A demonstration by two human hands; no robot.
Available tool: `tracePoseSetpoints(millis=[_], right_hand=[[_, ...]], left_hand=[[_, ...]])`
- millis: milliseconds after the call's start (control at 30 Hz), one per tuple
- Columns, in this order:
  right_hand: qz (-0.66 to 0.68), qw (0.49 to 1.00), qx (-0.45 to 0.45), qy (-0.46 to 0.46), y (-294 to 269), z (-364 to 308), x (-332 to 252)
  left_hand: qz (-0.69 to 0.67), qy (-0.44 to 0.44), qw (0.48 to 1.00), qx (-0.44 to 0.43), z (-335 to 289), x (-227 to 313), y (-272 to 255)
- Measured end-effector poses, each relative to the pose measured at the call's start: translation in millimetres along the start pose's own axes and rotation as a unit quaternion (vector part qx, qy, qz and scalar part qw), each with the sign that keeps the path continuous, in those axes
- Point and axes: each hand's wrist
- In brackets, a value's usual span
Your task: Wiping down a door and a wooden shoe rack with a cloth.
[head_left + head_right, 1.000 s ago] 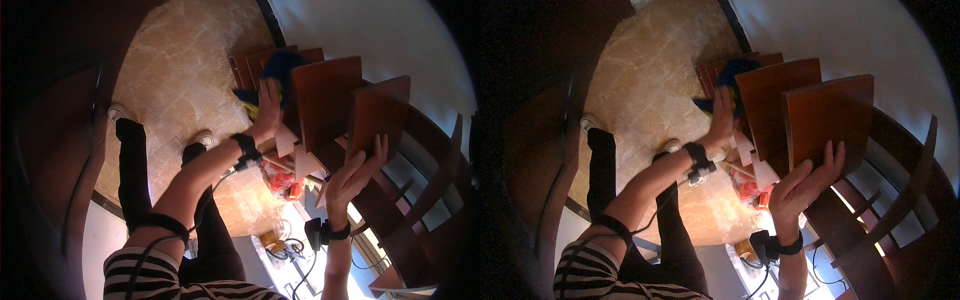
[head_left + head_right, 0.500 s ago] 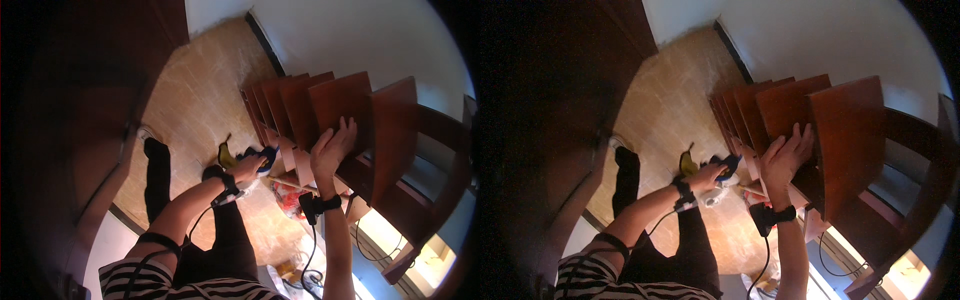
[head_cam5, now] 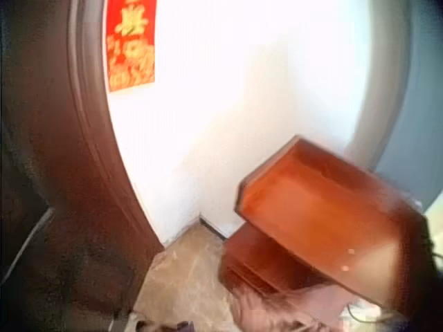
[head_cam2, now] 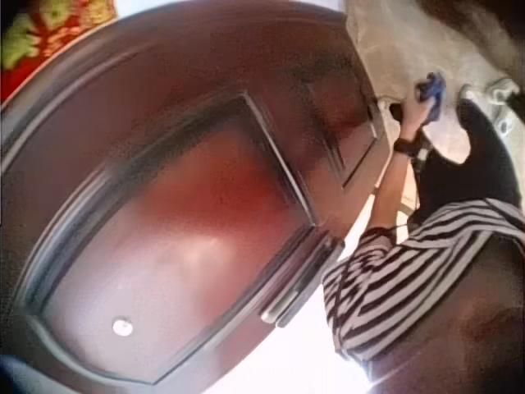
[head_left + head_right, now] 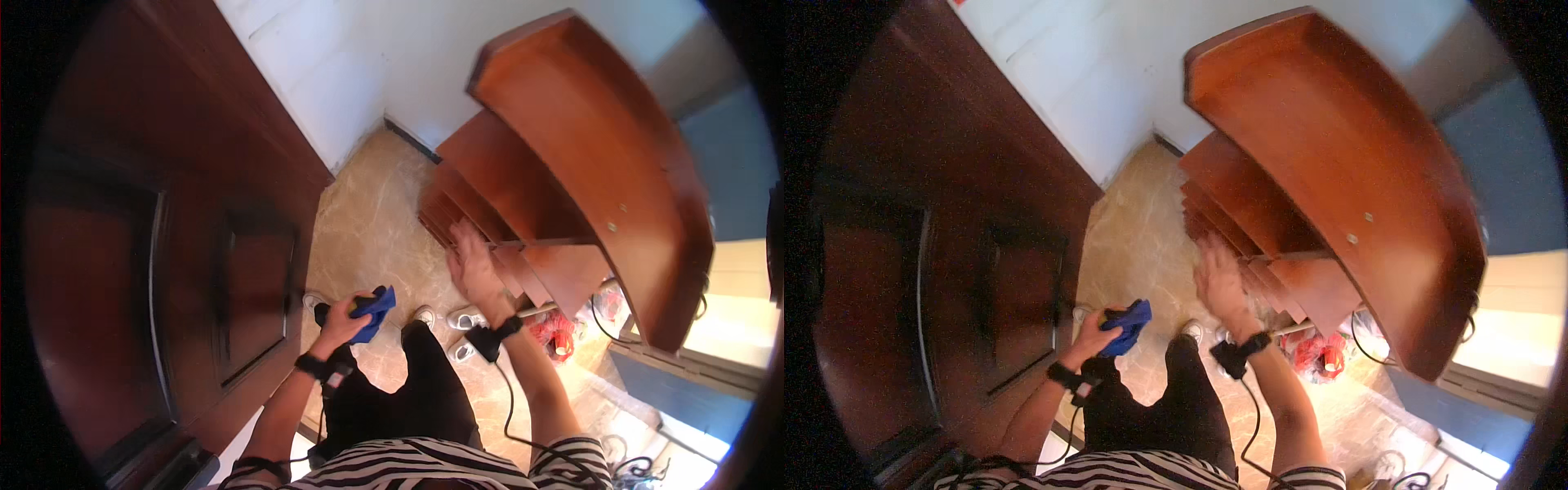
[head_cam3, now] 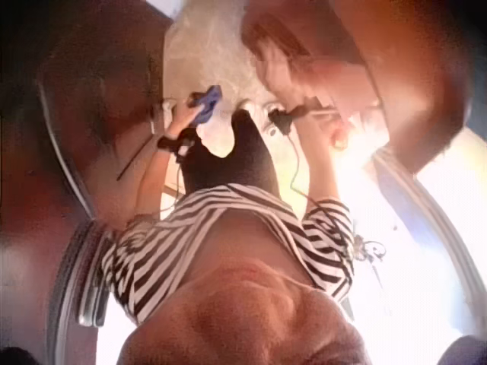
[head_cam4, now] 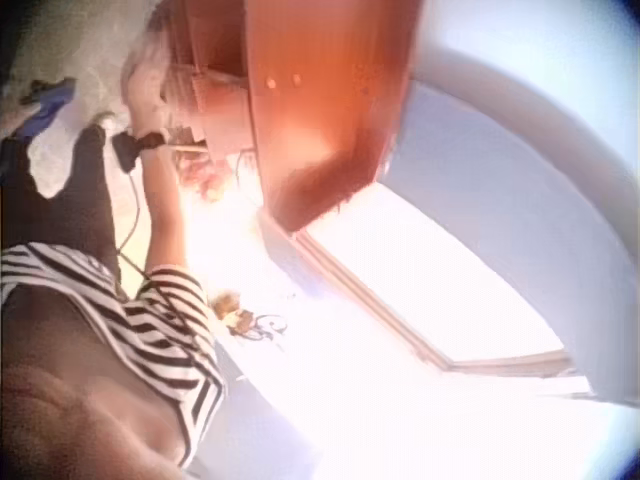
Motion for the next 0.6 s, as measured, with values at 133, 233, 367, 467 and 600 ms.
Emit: tracePoseSetpoints(millis=[133, 233, 367, 467, 600], right_hand=[[0.287, 0.936, -0.13, 0.156, -23, -78, -27], [0.337, 0.883, -0.167, 0.28, -18, -140, -4], [0.344, 0.855, -0.153, 0.358, -6, -215, 24], [0.314, 0.858, -0.226, 0.337, -7, -260, 49], [0.691, 0.531, -0.127, 0.474, -11, -329, 96]], left_hand=[[0.034, 0.036, 0.988, 0.147, -85, 77, -65], [0.173, 0.124, 0.914, 0.345, -168, 114, -88], [0.235, 0.126, 0.776, 0.572, -278, 84, -123], [0.27, 0.096, 0.692, 0.663, -331, 76, -134], [0.349, 0.081, 0.607, 0.709, -386, 58, -145]])
Point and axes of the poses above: each hand's wrist, its own z-axis towards the middle knuckle, its own y-axis out of the palm, x = y × z, and after that the axes turned 8 degrees about -y, right-handed
